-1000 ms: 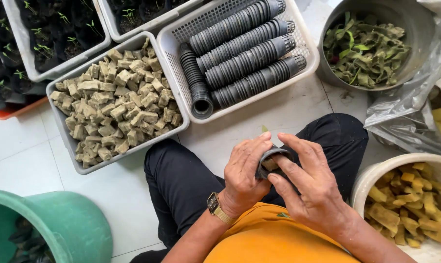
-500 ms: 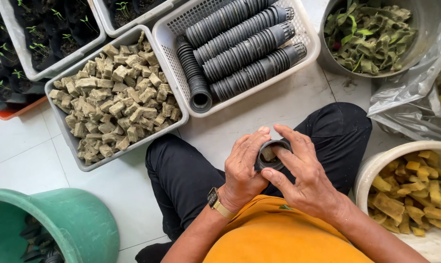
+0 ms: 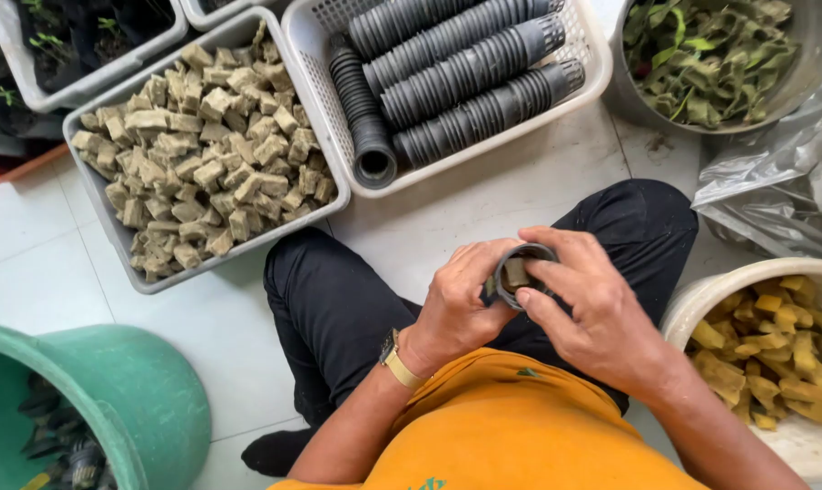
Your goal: Prepping hydroponic planting supplies by wrapping cubes in foam or material.
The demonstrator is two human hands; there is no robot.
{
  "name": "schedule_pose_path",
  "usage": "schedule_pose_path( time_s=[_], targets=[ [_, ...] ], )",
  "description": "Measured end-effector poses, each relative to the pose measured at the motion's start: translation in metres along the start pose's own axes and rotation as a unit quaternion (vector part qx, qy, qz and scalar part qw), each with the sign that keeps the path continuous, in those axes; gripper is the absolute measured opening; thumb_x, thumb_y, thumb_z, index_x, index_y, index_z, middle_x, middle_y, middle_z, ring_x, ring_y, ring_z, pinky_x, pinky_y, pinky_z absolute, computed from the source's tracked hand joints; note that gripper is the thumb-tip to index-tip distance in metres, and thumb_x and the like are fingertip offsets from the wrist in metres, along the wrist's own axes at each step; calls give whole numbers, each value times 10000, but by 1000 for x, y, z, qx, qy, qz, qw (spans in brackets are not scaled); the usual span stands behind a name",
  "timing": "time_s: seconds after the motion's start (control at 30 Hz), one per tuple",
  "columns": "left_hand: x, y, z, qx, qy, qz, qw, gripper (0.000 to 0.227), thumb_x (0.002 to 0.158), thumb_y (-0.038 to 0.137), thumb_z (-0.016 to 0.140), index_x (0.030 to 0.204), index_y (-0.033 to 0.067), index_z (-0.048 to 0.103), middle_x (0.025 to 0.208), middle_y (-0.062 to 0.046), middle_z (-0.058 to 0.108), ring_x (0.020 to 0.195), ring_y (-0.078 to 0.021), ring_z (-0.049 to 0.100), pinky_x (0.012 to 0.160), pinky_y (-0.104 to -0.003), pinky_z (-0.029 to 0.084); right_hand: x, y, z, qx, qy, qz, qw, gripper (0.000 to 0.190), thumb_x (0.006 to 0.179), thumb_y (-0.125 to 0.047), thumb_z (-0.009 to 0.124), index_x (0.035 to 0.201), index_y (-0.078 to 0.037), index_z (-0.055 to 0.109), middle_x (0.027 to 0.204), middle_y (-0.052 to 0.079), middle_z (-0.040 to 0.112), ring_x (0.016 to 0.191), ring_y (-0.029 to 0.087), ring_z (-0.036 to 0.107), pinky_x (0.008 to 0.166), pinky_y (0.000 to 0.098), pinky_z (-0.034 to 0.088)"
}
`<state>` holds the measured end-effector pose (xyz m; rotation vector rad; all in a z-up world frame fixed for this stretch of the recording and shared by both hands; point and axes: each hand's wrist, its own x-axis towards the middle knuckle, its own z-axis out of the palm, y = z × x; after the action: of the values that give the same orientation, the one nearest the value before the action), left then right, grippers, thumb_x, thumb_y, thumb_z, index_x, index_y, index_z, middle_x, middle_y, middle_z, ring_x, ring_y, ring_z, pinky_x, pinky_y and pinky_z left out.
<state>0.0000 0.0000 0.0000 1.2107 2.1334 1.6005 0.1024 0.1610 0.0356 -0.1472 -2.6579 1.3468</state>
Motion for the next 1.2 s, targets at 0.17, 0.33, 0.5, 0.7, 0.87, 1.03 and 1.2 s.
schedule_pose_path(
  time_s=[0.17,0.33,0.5,0.7,0.87,1.03,1.2],
  targets=[
    [4,-1,-3,8,-55,43,998,561,759,36,805,1278,29,591,1234,-147,682,1156,-351,670,1014,-418,530,8,-8,-16,-70,-14,-21,997,213,799,-156,769,911,17,716,1317,205,614,1255,398,536,1038,474,441],
    [10,4,-8,38,-73,63,995,595,712,5,779,1278,23,598,1228,-140,687,1127,-349,670,994,-419,524,9,-7,-19,-76,-8,-31,997,182,776,-150,780,871,0,740,1297,194,632,1260,394,532,1045,476,428],
    [13,8,-5,53,-87,79,992,560,721,-21,735,1266,10,609,1210,-142,695,1085,-325,680,955,-412,528,7,-14,-12,-139,32,-50,989,157,751,-96,752,833,31,709,1282,203,631,1281,394,527,1091,553,385],
    [7,2,12,131,-86,85,984,488,786,-8,736,1256,-34,608,1127,-167,682,1002,-333,669,917,-424,520,7,-3,4,-232,53,-58,969,90,698,-13,696,777,31,696,1201,150,682,1284,384,540,1116,621,353],
    [4,-13,9,42,-88,25,995,473,779,12,746,1238,4,634,1127,-149,713,1025,-327,703,914,-392,549,-1,9,-2,-145,25,-43,988,187,769,-64,734,916,44,691,1199,165,672,1253,373,555,1084,548,408],
    [2,-22,-10,-94,-73,-62,991,473,814,41,778,1267,13,644,1182,-136,733,1077,-285,736,930,-344,587,2,-24,-27,-61,23,-40,997,363,823,-101,747,1160,17,680,1300,191,621,1275,380,545,1064,490,451],
    [5,-18,-13,-173,-79,-62,980,487,845,29,788,1306,17,632,1227,-123,728,1114,-248,734,988,-319,577,5,-32,-27,-130,-11,-120,984,419,738,-128,770,1150,-72,718,1413,201,508,1369,441,425,1112,529,384]
  ],
)
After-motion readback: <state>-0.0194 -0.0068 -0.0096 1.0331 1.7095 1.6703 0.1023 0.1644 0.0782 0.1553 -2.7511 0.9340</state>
